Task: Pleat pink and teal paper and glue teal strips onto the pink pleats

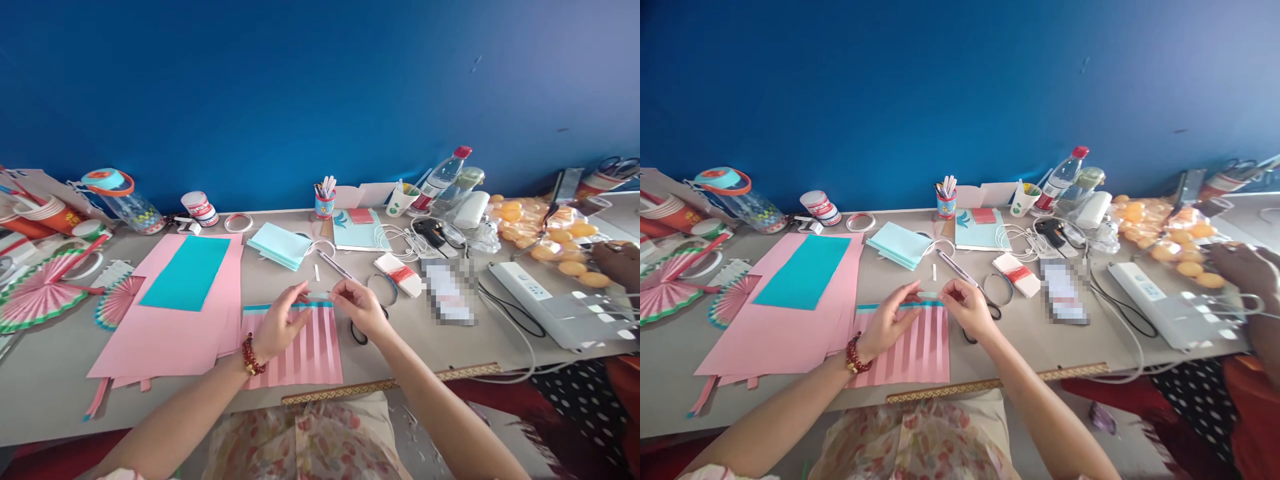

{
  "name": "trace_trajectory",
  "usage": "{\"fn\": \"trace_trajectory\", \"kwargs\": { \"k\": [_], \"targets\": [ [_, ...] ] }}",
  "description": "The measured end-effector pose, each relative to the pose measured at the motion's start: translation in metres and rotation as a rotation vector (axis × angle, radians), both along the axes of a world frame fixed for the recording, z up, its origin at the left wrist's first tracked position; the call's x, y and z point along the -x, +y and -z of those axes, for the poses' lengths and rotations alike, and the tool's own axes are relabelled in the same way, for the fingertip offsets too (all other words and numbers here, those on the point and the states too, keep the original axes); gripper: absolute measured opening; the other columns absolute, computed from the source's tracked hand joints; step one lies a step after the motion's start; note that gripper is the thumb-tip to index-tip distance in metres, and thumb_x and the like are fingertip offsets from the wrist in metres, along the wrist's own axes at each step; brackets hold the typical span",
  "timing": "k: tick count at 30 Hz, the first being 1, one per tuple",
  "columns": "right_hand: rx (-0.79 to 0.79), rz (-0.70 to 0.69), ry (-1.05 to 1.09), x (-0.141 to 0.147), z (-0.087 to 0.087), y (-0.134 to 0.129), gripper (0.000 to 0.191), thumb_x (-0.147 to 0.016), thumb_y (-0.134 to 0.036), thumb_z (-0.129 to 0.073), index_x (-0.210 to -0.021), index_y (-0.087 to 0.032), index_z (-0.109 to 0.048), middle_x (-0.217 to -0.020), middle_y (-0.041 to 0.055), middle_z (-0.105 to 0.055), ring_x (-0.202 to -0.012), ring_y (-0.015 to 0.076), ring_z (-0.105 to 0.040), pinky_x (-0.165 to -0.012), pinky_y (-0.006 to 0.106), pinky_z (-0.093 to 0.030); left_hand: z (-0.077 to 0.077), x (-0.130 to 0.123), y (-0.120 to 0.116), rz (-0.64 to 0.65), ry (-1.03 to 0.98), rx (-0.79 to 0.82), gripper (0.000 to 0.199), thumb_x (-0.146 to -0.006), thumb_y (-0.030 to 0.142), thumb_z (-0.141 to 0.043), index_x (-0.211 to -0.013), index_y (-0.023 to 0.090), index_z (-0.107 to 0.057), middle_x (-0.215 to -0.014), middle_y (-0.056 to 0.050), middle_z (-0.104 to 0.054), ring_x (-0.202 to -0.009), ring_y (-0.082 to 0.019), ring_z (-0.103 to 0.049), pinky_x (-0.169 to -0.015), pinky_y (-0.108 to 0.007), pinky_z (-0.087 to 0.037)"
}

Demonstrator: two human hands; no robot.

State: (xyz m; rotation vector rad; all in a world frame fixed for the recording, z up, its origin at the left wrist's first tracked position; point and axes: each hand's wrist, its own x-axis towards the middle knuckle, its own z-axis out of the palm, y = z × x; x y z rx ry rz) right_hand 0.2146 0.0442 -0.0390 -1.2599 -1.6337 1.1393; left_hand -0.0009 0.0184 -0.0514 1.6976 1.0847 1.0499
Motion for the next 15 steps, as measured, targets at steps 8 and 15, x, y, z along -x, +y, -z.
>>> {"fn": "trace_trajectory", "kwargs": {
  "k": [8,15],
  "targets": [
    [0.076,-0.087,-0.026,-0.008,0.012,-0.005,0.025,-0.087,-0.043,-0.06,-0.077,-0.02,-0.06,-0.076,0.0013,-0.061,-0.069,0.016,-0.054,-0.064,0.028,-0.041,-0.004,0.006,0.0,0.216,0.502,-0.277,0.016,-0.093,0.022,-0.052,-0.096,0.022,-0.068,-0.101,-0.009,-0.065,-0.098,-0.026,-0.058,-0.086,-0.04,-0.047],
    [-0.114,0.002,-0.137,-0.006,0.019,-0.006,0.016,-0.087,-0.027,-0.058,-0.072,-0.021,-0.058,-0.09,0.004,-0.064,-0.09,0.021,-0.058,-0.084,0.034,-0.041,-0.001,0.012,0.002,0.166,0.586,-0.227,0.017,-0.095,0.022,-0.049,-0.104,0.023,-0.063,-0.112,-0.007,-0.062,-0.096,-0.023,-0.062,-0.083,-0.034,-0.048]
  ]
}}
